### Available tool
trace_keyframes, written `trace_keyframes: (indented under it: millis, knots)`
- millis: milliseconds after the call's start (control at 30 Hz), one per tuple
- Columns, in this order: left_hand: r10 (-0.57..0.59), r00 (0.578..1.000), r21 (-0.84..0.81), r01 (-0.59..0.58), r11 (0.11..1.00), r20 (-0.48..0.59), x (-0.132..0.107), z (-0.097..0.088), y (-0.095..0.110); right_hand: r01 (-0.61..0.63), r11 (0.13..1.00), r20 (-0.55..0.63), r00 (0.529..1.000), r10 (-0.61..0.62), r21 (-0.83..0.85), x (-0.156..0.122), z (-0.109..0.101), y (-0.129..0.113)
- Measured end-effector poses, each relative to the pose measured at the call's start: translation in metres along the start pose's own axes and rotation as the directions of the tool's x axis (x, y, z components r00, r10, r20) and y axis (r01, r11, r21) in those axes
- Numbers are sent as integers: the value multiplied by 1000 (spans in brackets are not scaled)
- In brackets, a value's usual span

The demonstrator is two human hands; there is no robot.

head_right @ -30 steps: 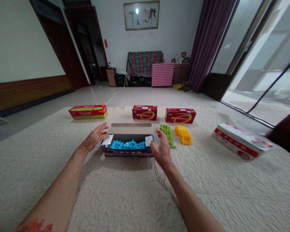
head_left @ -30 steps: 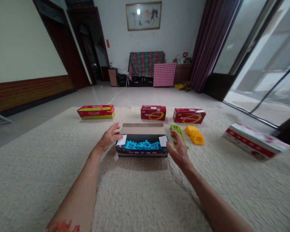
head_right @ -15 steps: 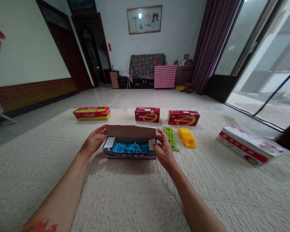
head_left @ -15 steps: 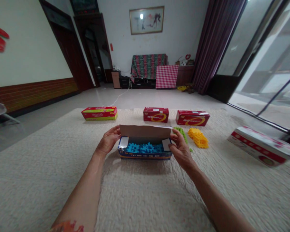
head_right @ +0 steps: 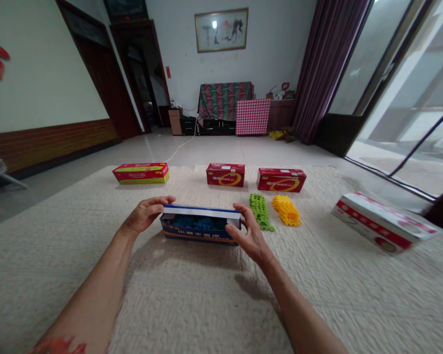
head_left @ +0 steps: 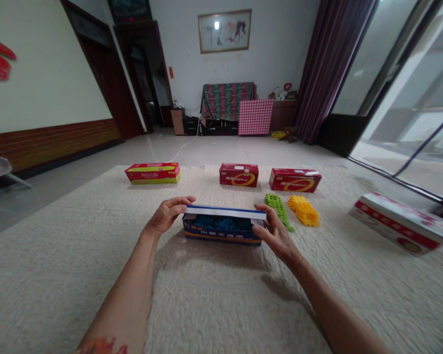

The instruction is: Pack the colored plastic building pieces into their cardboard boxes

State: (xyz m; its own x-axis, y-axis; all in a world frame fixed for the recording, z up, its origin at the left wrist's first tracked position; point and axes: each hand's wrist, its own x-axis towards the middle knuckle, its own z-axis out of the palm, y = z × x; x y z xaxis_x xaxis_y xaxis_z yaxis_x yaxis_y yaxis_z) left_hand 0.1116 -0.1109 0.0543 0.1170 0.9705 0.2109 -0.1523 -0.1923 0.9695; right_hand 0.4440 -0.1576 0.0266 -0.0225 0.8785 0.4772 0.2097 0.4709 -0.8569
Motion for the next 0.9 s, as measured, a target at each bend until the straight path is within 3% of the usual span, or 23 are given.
trace_keyframes:
  millis: [100,300,467,900]
  knots:
    - [-8,1000,48,7,999,22,0,-1,-1,-50,998,66,997,48,27,-2,0,-4]
    - [-10,996,90,2,996,84,2,-5,-7,-11,1000,-26,1000,12,6,-1,4,0]
    - [-7,995,95,-3,996,102,3,-9,-12,11,1000,-37,999,-12,-26,-1,6,0]
    - [-43,998,24,42,999,44,3,-8,-14,76,994,-28,997,-79,-78,-2,7,3]
